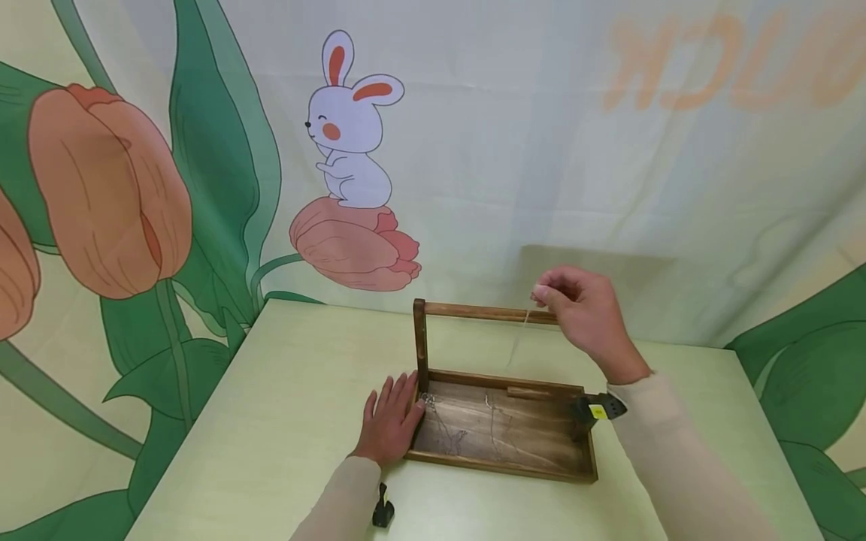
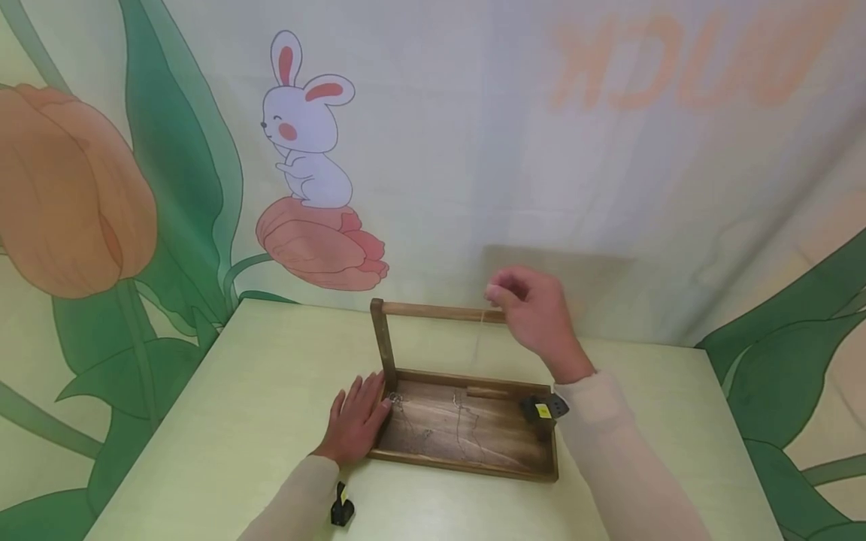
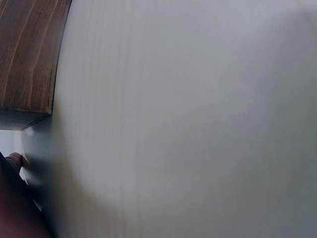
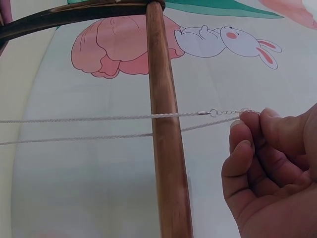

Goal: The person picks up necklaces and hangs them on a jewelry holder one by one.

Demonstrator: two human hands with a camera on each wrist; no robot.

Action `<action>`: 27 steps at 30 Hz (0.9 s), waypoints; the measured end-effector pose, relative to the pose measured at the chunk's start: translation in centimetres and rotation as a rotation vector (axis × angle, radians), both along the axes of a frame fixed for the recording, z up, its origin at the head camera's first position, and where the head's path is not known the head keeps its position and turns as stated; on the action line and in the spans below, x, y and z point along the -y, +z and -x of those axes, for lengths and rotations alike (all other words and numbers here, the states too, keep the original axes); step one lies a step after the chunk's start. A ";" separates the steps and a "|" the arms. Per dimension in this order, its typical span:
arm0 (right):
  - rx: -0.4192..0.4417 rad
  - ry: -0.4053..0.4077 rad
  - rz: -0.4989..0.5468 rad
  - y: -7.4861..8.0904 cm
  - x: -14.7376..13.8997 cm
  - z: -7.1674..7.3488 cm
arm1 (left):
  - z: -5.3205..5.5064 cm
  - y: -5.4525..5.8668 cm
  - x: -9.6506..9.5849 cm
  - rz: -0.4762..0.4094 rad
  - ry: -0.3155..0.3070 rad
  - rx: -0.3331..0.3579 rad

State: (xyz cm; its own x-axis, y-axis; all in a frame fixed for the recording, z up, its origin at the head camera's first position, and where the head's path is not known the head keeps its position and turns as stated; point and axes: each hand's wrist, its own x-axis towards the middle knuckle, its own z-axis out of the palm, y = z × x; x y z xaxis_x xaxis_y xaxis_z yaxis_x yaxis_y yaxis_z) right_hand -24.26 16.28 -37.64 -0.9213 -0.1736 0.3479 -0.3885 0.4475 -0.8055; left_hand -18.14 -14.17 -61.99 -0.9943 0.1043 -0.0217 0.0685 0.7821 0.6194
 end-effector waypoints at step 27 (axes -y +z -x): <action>0.023 0.048 0.009 0.4 2.3 0.1 | 0.1 0.0 -0.1 -0.018 -0.001 -0.016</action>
